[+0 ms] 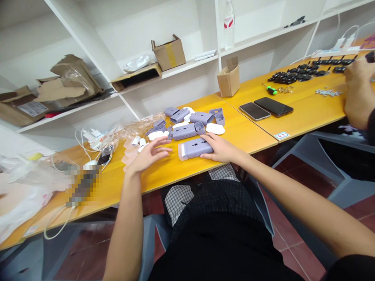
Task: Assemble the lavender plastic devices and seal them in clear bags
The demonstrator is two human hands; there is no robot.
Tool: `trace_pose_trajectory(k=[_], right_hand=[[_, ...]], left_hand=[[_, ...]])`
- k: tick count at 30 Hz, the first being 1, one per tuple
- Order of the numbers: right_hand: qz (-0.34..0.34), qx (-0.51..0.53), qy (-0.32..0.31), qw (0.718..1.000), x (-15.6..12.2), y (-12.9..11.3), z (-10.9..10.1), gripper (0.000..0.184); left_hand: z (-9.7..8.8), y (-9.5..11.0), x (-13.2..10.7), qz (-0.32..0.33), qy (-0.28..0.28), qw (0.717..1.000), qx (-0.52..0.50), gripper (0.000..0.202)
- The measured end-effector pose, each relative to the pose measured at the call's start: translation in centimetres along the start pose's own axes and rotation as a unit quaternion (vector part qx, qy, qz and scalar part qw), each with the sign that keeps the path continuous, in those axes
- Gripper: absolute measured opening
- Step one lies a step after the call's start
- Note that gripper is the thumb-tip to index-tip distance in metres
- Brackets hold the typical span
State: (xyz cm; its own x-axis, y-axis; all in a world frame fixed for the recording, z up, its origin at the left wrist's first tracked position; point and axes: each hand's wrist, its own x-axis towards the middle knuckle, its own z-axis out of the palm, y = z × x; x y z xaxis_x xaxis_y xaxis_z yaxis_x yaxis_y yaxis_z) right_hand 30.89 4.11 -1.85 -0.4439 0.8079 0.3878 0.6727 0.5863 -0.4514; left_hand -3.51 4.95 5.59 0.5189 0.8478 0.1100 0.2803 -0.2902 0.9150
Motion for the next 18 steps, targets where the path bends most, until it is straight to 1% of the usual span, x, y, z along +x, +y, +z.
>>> trace_pose_trajectory(k=[2,3,5,8,11,14,18], right_hand=[[0.003,0.001,0.002,1.0,0.0,0.1,0.1,0.083],[0.005,0.002,0.002,1.0,0.0,0.2,0.1,0.084],[0.006,0.003,0.001,1.0,0.0,0.2,0.1,0.084],[0.003,0.004,0.0,1.0,0.0,0.1,0.0,0.084],[0.001,0.005,-0.004,1.0,0.0,0.0,0.0,0.084],[0.003,0.005,-0.006,1.0,0.0,0.0,0.0,0.085],[0.01,0.005,-0.01,1.0,0.0,0.2,0.1,0.086]], left_hand=[[-1.0,0.4,-0.5,0.001,0.02,1.0,0.005,0.066],[-1.2,0.5,-0.6,-0.004,0.019,1.0,0.007,0.065],[-1.4,0.3,-0.6,-0.022,-0.001,1.0,0.014,0.062],[-0.6,-0.2,-0.2,-0.052,-0.043,0.998,0.019,0.059],[0.6,-0.6,0.5,-0.059,-0.069,0.996,-0.001,0.058],[1.4,-0.7,0.8,-0.065,-0.075,0.995,-0.019,0.06],[1.6,-0.7,0.7,-0.066,-0.072,0.995,-0.027,0.062]])
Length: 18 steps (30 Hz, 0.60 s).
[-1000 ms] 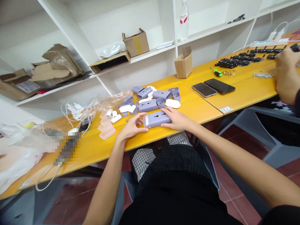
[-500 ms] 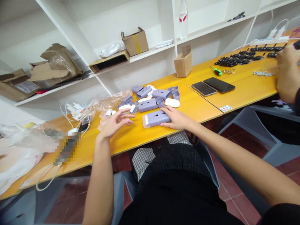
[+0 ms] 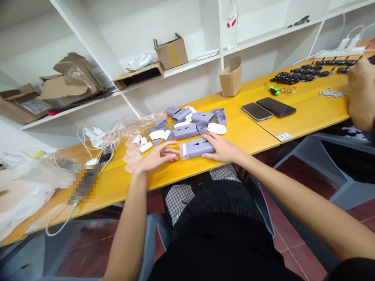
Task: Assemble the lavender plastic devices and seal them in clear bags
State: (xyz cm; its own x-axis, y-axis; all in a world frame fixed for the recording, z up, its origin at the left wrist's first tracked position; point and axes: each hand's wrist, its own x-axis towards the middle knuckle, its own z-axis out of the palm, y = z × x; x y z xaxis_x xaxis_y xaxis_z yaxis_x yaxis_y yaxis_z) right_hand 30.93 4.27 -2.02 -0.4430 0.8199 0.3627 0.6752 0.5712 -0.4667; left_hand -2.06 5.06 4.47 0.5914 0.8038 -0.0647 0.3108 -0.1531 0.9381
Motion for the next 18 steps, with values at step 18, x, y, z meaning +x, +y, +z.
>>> trace_pose_trajectory(k=[18], right_hand=[[-0.003,0.0,0.007,1.0,-0.02,-0.2,-0.06,0.086]], left_hand=[[0.28,0.4,0.33,0.041,0.037,0.996,0.076,0.057]])
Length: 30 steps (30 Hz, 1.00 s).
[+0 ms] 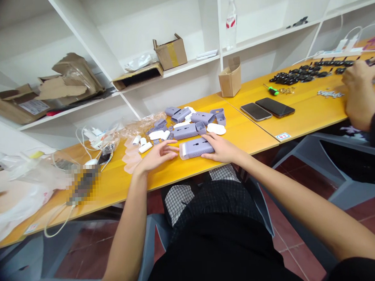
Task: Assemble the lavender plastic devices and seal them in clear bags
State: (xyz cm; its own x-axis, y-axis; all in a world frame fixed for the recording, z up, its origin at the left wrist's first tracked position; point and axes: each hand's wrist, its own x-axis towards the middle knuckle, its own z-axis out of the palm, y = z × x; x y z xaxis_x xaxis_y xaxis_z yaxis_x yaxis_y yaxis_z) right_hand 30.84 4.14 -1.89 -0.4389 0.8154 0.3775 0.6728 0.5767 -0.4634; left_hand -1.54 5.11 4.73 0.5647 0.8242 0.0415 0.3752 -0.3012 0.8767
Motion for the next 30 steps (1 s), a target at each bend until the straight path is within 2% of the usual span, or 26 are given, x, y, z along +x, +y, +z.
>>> trace_pose_trajectory(k=[22,30], right_hand=[[-0.002,-0.003,0.003,1.0,-0.03,-0.17,-0.18,0.083],[0.002,-0.011,0.005,1.0,-0.02,-0.35,-0.3,0.078]], left_hand=[[0.31,0.43,0.07,0.018,-0.011,0.997,-0.074,0.05],[0.7,0.08,0.17,-0.015,0.015,0.995,-0.1,0.046]])
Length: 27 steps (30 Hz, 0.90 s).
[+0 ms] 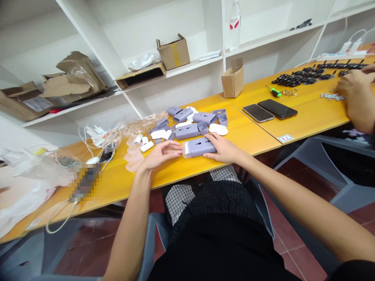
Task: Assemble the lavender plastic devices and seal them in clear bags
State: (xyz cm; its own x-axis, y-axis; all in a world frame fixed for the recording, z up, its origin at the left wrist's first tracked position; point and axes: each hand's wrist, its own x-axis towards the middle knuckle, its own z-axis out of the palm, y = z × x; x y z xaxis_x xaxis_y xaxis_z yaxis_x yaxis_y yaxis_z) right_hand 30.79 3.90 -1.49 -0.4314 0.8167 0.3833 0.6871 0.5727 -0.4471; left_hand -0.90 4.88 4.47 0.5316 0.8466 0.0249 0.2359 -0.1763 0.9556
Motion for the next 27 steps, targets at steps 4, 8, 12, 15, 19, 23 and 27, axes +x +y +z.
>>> trace_pose_trajectory(k=[4,8,12,15,19,23,27], right_hand=[[-0.004,-0.009,0.004,1.0,0.0,0.1,0.1,0.078],[-0.003,-0.013,0.007,1.0,0.0,0.3,0.2,0.081],[-0.001,-0.013,0.008,1.0,0.1,0.3,0.2,0.081],[-0.001,-0.017,0.004,1.0,0.1,0.3,0.2,0.08],[0.002,-0.017,0.006,1.0,0.1,0.3,0.2,0.081],[0.009,-0.018,0.003,1.0,0.1,0.2,0.2,0.081],[0.013,-0.019,0.001,1.0,0.2,0.1,0.1,0.081]], left_hand=[[0.2,-0.6,-0.3,-0.025,0.002,0.994,-0.104,0.043],[0.4,-0.9,-0.3,-0.031,-0.005,0.992,-0.122,0.039],[0.7,-1.2,0.0,-0.04,-0.008,0.993,-0.115,0.036],[0.8,-1.6,0.3,-0.041,-0.007,0.994,-0.105,0.036],[0.6,-2.0,0.6,-0.033,-0.007,0.997,-0.062,0.04],[0.7,-1.4,0.7,-0.018,-0.022,0.999,-0.022,0.039],[1.4,0.1,0.7,0.0,-0.018,0.999,0.047,0.03]])
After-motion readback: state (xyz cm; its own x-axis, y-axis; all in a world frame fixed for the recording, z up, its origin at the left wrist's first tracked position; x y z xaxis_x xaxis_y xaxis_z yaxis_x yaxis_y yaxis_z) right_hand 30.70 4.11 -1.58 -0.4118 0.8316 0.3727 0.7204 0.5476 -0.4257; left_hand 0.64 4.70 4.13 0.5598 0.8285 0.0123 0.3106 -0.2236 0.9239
